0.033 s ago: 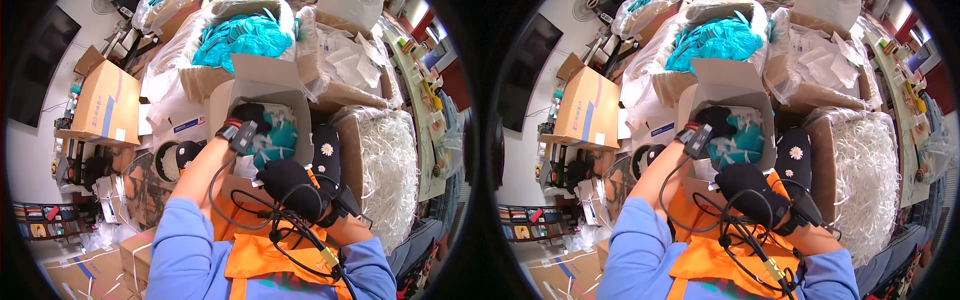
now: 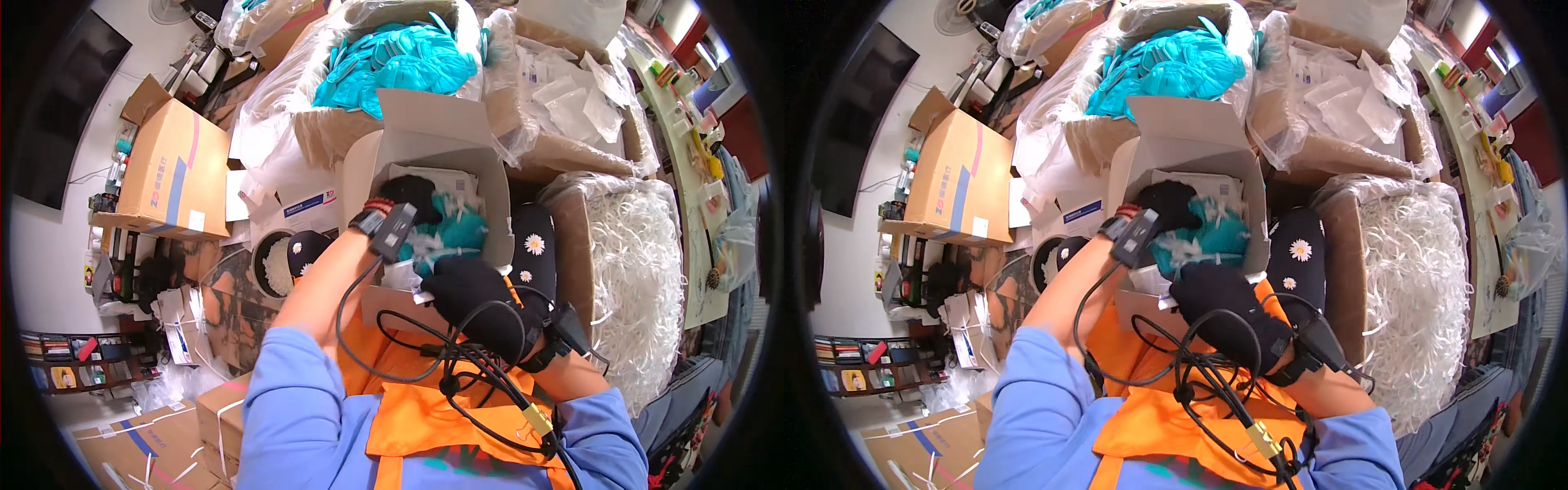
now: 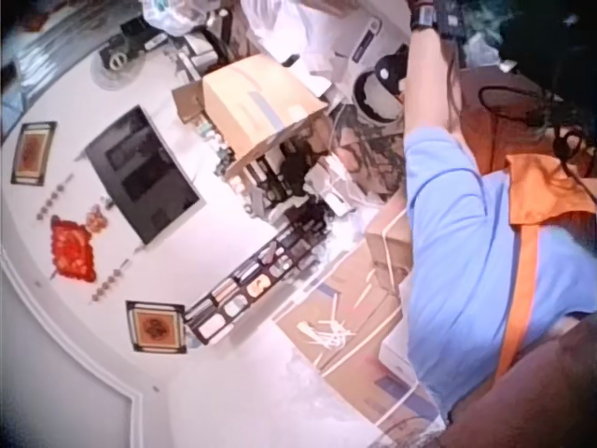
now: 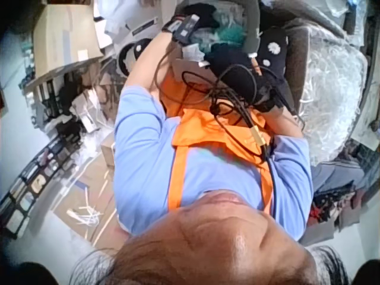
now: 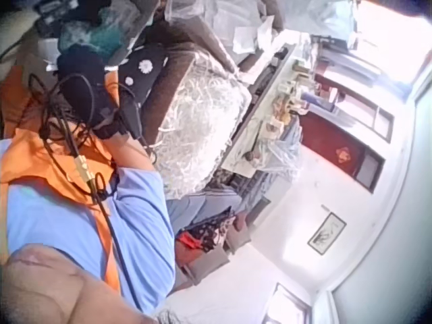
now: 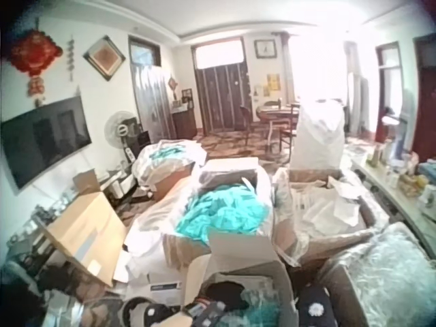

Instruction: The person is sorting and packing green and white face masks into a small cardboard box.

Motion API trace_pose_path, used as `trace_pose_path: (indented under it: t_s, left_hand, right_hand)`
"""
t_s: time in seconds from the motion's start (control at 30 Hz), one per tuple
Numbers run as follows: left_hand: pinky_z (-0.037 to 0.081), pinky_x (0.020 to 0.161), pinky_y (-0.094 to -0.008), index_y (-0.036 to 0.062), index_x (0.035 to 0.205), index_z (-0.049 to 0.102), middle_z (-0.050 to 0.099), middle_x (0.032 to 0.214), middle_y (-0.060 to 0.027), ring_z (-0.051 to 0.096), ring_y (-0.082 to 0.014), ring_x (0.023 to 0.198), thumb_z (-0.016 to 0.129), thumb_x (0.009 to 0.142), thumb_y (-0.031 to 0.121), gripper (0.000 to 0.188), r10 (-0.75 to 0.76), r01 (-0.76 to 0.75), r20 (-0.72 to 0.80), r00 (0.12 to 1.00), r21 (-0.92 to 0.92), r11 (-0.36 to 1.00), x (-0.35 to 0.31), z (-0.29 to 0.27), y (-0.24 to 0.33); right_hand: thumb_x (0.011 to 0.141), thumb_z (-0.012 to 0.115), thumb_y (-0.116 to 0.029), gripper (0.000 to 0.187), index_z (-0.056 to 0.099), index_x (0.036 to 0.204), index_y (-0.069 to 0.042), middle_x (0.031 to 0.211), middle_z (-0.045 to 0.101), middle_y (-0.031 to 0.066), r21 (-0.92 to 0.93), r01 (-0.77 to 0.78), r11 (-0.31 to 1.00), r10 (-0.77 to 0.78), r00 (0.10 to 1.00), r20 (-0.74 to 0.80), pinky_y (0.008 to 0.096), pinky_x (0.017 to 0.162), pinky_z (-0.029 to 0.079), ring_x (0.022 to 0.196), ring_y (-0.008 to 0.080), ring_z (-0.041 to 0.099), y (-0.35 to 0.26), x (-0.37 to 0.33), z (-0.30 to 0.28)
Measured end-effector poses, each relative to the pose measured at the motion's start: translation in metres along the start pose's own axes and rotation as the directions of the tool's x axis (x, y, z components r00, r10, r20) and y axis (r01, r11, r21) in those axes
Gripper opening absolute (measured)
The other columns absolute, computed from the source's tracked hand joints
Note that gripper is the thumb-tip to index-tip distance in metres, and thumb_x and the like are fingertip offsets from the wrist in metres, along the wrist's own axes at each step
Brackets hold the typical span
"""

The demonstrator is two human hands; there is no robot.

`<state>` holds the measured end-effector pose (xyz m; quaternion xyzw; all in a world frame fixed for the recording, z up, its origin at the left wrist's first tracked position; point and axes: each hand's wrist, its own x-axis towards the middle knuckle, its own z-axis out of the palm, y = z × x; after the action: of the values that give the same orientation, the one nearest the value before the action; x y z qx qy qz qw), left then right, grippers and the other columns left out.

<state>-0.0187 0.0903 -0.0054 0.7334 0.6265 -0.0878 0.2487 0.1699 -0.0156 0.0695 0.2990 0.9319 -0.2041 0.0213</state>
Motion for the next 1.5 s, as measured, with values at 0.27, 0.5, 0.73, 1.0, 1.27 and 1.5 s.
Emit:
trace_pose_path:
  t_s: [0.27,0.5,0.73,1.0,1.27,1.5]
  left_hand:
    - [0.048,0.094,-0.0409,0.0137,0.122,0.061,0.064,0.116,-0.0178,0.059,-0.0332,0.112,0.057,0.083,0.019,0.04,0.298,-0.304,0.239,0.924,-0.011,0.953,-0.033,-0.011,0.002]
    - [0.051,0.078,-0.0448,0.008,0.083,0.073,0.069,0.09,-0.0178,0.067,-0.0313,0.085,0.057,0.08,0.021,0.021,0.111,-0.011,-0.34,0.934,0.283,0.959,0.045,0.014,-0.02]
    - [0.054,0.077,-0.0441,0.0068,0.087,0.072,0.069,0.093,-0.0197,0.067,-0.0355,0.086,0.066,0.072,0.019,0.02,0.093,-0.04,-0.346,0.934,0.159,0.987,0.063,0.052,-0.062]
    - [0.053,0.076,-0.0444,0.0072,0.103,0.065,0.068,0.091,-0.0183,0.067,-0.0335,0.087,0.062,0.073,0.009,0.03,0.217,-0.165,-0.203,0.955,0.245,0.955,-0.004,-0.015,-0.033]
    - [0.052,0.075,-0.0391,0.0099,0.094,0.069,0.069,0.088,-0.0129,0.067,-0.0314,0.083,0.069,0.073,0.012,0.021,0.142,-0.279,-0.65,0.746,-0.113,0.954,-0.098,-0.085,0.001]
    - [0.052,0.076,-0.0323,0.0062,0.097,0.069,0.071,0.092,-0.0093,0.069,-0.0213,0.085,0.077,0.066,0.005,0.032,0.078,-0.293,-0.474,0.877,-0.4,0.868,-0.126,-0.055,0.01]
  right_hand:
    - [0.082,0.065,-0.026,0.022,0.07,0.097,-0.01,0.096,0.064,0.0145,0.39,-0.031,0.92,0.051,0.998,-0.041,0.0437,0.078,0.052,0.093,0.0342,0.064,0.03,0.018,0.013]
    - [0.083,0.064,-0.026,0.024,0.07,0.099,-0.009,0.105,0.062,0.0157,0.341,-0.013,0.94,-0.027,0.993,0.112,0.0412,0.082,0.052,0.099,0.0326,0.063,0.022,0.006,0.049]
    - [0.083,0.063,-0.022,0.023,0.07,0.101,-0.009,0.113,0.059,0.0147,0.29,0.069,0.954,-0.097,0.992,0.084,0.0395,0.086,0.051,0.106,0.0308,0.06,0.036,-0.004,0.041]
    - [0.079,0.064,-0.017,0.018,0.069,0.096,-0.011,0.11,0.059,0.0117,0.233,0.049,0.971,-0.052,0.999,0.005,0.0387,0.085,0.05,0.104,0.0293,0.059,0.025,-0.013,0.026]
    - [0.077,0.07,-0.018,0.035,0.067,0.111,-0.009,0.118,0.061,0.0112,0.445,-0.279,0.851,0.322,0.947,-0.022,0.0391,0.09,0.049,0.108,0.0337,0.059,-0.001,-0.009,-0.018]
    - [0.076,0.068,-0.015,0.054,0.054,0.128,-0.009,0.122,0.059,0.0195,0.09,-0.154,0.984,0.177,0.78,-0.6,0.0438,0.095,0.044,0.108,0.0376,0.057,0.011,0.002,-0.03]
